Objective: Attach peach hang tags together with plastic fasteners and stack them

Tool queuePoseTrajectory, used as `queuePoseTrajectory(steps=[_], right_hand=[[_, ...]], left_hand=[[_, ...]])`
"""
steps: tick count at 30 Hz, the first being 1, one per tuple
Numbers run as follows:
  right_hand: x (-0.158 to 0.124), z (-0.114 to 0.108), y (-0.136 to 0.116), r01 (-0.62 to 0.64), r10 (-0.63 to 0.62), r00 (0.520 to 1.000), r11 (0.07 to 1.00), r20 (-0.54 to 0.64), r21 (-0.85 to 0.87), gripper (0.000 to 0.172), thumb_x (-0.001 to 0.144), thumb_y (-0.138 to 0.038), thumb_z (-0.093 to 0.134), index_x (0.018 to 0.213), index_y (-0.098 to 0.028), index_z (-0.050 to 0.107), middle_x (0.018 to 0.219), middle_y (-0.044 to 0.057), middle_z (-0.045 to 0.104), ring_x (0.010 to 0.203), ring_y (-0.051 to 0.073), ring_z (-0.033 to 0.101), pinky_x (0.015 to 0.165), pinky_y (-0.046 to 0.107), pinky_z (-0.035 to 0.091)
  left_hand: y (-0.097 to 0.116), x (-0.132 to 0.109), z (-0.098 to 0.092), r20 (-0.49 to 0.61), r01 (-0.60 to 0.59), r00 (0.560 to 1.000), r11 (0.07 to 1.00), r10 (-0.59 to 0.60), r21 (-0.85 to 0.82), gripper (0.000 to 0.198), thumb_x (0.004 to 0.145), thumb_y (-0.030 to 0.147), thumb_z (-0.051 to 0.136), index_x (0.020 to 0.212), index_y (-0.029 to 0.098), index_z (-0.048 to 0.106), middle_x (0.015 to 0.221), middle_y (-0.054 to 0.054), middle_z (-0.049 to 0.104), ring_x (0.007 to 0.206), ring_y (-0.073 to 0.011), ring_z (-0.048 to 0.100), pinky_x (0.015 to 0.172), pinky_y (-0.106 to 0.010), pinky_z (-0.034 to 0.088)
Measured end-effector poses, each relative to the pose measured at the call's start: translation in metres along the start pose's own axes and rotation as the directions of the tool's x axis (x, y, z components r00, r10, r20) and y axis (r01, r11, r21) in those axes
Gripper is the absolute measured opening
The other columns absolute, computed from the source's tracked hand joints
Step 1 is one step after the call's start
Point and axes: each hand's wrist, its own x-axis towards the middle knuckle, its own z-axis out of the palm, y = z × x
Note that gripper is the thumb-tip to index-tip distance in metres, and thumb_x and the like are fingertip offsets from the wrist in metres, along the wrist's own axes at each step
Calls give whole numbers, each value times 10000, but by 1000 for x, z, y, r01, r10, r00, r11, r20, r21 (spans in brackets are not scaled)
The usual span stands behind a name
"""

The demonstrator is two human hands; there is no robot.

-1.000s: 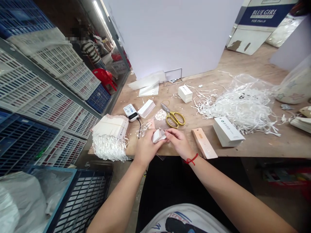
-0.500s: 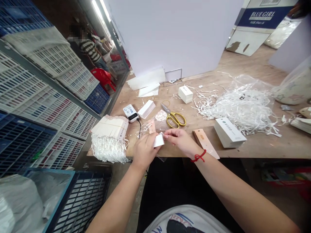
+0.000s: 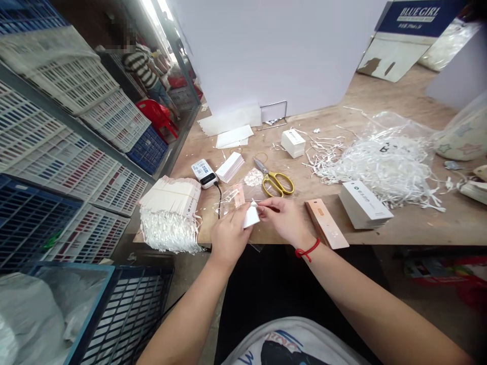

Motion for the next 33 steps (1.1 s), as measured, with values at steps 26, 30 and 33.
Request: queuePoseTrajectory(steps=[26, 30, 33], right_hand=[[0, -6, 0, -375, 311, 925, 837, 217, 400, 111, 730, -126, 836, 722, -169, 734, 773, 23, 707, 755, 124, 668, 813, 291, 607], [4, -6, -2, -358, 304, 932, 851, 195, 385, 105, 739, -130, 829, 715, -165, 734, 800, 27, 712, 772, 121, 666, 799, 270, 608], [9, -9, -3, -383, 334, 922, 853, 194, 355, 98, 771, -111, 797, 714, -153, 729, 800, 26, 703, 761, 104, 654, 794, 245, 597]], left_hand=[[-3, 23, -21, 174, 121, 982, 952, -73, -282, 356, 820, 193, 761, 1172, 251, 743, 1153, -34, 762, 1037, -226, 707, 947, -343, 546], [-3, 29, -18, 206, 146, 974, 958, -96, -246, 361, 812, 195, 766, 1165, 267, 749, 1132, -23, 769, 1014, -234, 711, 919, -342, 548], [-5, 33, -11, 221, 140, 972, 958, -84, -252, 344, 810, 194, 766, 1147, 260, 752, 1117, -21, 773, 1000, -234, 713, 897, -334, 541]])
